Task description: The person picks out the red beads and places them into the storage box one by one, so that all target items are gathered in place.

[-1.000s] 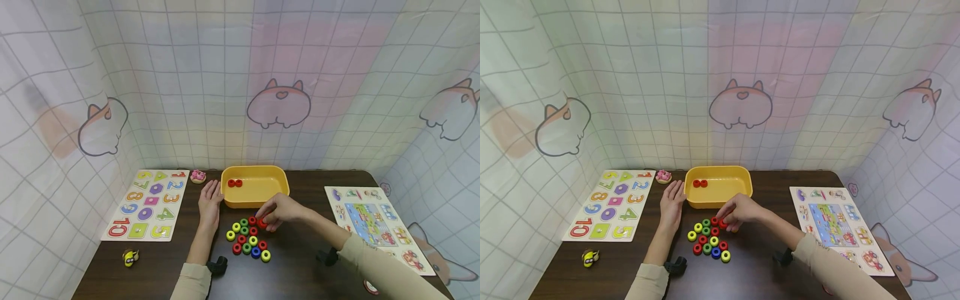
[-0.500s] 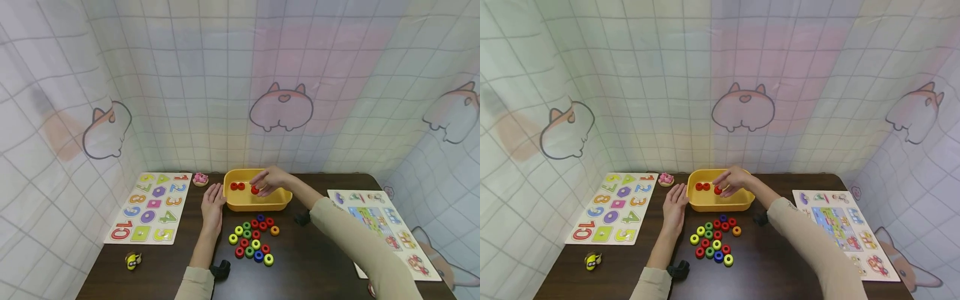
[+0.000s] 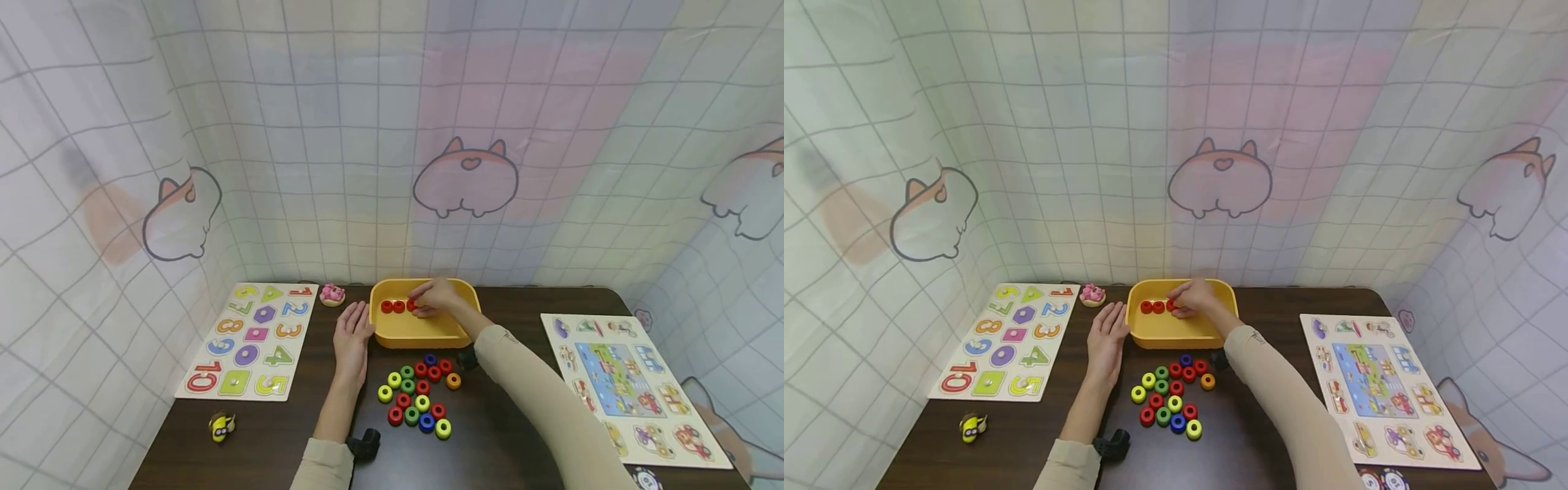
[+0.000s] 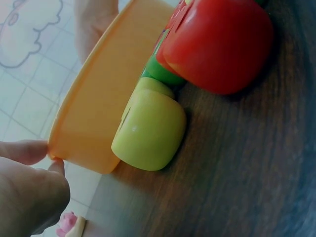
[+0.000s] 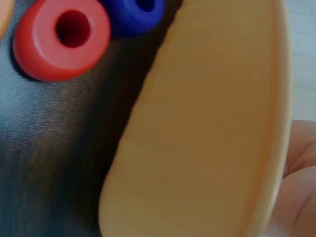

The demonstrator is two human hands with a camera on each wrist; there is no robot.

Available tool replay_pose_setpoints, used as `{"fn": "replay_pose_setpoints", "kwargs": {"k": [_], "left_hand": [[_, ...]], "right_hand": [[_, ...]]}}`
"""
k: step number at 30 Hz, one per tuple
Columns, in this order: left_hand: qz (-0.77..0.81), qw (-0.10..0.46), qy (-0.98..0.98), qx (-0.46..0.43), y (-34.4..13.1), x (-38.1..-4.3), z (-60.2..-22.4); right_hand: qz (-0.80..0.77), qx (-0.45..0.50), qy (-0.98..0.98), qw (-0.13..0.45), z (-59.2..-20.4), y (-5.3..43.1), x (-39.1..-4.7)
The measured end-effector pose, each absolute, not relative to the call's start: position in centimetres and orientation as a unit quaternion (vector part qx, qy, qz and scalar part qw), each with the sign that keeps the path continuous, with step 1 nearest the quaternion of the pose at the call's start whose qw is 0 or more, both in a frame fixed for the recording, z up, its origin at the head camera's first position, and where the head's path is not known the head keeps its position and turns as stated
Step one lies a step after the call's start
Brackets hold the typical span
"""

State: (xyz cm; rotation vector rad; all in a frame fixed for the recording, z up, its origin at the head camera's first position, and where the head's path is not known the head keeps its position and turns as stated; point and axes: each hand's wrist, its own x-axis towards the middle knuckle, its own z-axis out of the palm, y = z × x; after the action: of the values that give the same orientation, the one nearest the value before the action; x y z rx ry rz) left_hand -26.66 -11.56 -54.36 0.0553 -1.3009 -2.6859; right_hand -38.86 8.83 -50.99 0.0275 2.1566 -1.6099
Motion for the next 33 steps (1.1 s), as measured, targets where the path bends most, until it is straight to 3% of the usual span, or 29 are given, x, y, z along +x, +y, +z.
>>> {"fn": "replay_pose_setpoints", "kwargs": {"k": [10, 18, 25, 33], "left_hand": [[-0.895, 0.082, -0.438, 0.021, -11.7, -26.9, -54.2], [-0.893, 0.075, -0.443, 0.029, -11.5, -26.8, -54.2], [-0.894, 0.077, -0.44, 0.036, -11.6, -26.9, -54.1], [-0.896, 0.073, -0.437, 0.033, -11.6, -26.9, -54.3]], "right_hand": [[-0.558, -0.083, 0.806, 0.18, -47.6, 10.7, -35.6], [-0.526, -0.183, 0.8, 0.222, -44.8, 12.7, -29.9], [-0.47, -0.224, 0.798, 0.304, -46.8, 13.8, -25.6], [-0.439, -0.233, 0.804, 0.328, -50.4, 14.4, -22.7]]}}
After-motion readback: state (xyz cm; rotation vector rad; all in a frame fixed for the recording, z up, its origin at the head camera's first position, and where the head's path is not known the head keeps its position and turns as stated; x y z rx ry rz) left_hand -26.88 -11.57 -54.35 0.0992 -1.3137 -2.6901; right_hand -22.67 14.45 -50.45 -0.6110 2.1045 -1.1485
